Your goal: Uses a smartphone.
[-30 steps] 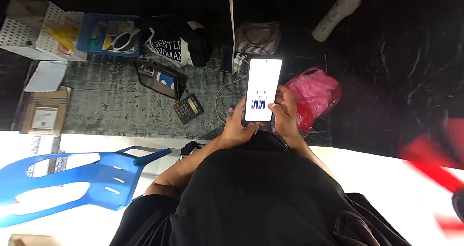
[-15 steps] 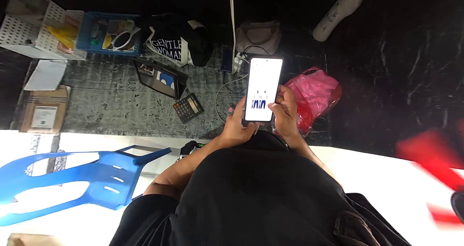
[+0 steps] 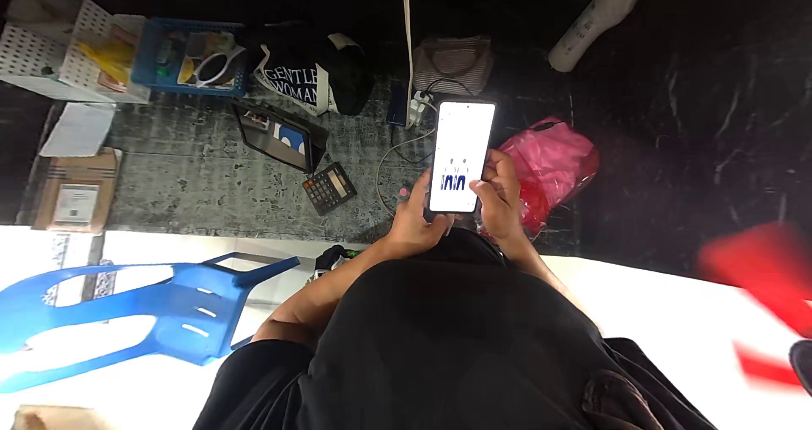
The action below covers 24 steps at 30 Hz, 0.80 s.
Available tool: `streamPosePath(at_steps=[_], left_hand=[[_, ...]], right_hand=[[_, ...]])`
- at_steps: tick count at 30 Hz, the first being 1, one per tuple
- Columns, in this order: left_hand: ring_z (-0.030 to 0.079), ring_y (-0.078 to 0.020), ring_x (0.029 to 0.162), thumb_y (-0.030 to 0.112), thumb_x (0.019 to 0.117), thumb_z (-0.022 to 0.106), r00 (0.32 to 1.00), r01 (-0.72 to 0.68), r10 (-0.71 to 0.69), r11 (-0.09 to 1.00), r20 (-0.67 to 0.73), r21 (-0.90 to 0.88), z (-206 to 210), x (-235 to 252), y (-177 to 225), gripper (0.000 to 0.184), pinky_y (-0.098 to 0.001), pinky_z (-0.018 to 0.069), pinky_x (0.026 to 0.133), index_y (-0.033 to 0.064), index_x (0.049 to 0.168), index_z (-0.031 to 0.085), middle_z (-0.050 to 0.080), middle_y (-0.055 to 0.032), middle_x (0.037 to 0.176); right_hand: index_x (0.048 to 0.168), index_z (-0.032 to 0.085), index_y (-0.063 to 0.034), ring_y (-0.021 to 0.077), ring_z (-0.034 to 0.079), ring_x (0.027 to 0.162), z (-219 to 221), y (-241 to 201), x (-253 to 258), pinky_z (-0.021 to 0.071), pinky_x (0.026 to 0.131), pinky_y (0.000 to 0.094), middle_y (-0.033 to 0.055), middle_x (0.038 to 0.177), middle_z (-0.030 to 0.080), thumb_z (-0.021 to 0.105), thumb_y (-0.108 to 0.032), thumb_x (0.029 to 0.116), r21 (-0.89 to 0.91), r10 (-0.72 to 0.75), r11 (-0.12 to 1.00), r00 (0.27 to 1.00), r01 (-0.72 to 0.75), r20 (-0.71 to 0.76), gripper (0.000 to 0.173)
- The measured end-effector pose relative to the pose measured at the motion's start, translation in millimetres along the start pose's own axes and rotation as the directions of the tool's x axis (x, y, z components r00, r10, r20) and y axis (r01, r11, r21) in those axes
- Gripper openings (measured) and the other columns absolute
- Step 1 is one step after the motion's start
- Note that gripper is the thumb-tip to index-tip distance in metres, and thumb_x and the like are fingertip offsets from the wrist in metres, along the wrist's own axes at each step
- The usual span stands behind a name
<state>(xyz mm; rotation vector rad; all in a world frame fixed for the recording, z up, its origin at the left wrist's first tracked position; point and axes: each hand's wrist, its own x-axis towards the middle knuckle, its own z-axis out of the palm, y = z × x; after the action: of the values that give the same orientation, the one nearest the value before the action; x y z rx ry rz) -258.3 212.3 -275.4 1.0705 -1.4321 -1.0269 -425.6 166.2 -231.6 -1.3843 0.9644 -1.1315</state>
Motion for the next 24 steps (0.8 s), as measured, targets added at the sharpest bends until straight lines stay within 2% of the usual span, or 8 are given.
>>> streamPosePath(at_steps=[8,15,18,24], left_hand=[[0.073,-0.0125,0.069,0.001,0.084,0.067,1.0,0.008,-0.008,1.0,0.01,-0.008,-0.3,0.6,-1.4,0.082,-0.0327,0.0636,0.063,-0.0046,0.155,0.026,0.075,-0.0079,0.089],[0.073,-0.0117,0.075,0.001,0.0831,0.066,1.0,0.002,-0.002,1.0,-0.012,-0.001,0.6,-0.6,-0.9,0.08,-0.031,0.0631,0.068,-0.0074,0.153,0.029,0.075,-0.0099,0.095],[0.073,-0.0118,0.072,0.001,0.0833,0.066,1.0,0.01,-0.01,1.0,-0.006,-0.01,0.8,-1.2,-1.5,0.081,-0.031,0.063,0.065,-0.0059,0.154,0.028,0.075,-0.0091,0.093],[0.073,-0.0122,0.074,0.001,0.0832,0.065,1.0,-0.007,0.007,1.0,-0.003,0.002,0.3,-2.2,-2.0,0.081,-0.0317,0.0632,0.066,-0.0066,0.154,0.027,0.075,-0.0097,0.094]], right_hand=[[0.14,0.039,-0.0072,0.0057,0.071,0.089,0.6,1.5,1.8,0.0609,0.076,0.0253,0.0011,0.109,0.07,0.039,0.004,0.0903,0.003,-0.017,1.0,1.0,0.017,-0.005,0.051],[0.142,0.038,-0.0093,0.0063,0.071,0.089,-0.4,0.1,-1.3,0.0608,0.074,0.0245,0.0019,0.111,0.071,0.039,0.004,0.09,-0.008,0.015,1.0,1.0,-0.015,0.008,0.054],[0.142,0.038,-0.0097,0.0068,0.071,0.091,0.0,1.0,-2.0,0.061,0.074,0.0251,0.0021,0.112,0.07,0.039,0.003,0.0905,0.0,0.013,1.0,1.0,-0.013,0.006,0.053],[0.142,0.038,-0.0097,0.0071,0.071,0.091,0.0,1.0,-3.7,0.0611,0.074,0.0252,0.0021,0.114,0.07,0.039,0.004,0.0905,0.008,0.013,1.0,1.0,-0.013,0.012,0.053]])
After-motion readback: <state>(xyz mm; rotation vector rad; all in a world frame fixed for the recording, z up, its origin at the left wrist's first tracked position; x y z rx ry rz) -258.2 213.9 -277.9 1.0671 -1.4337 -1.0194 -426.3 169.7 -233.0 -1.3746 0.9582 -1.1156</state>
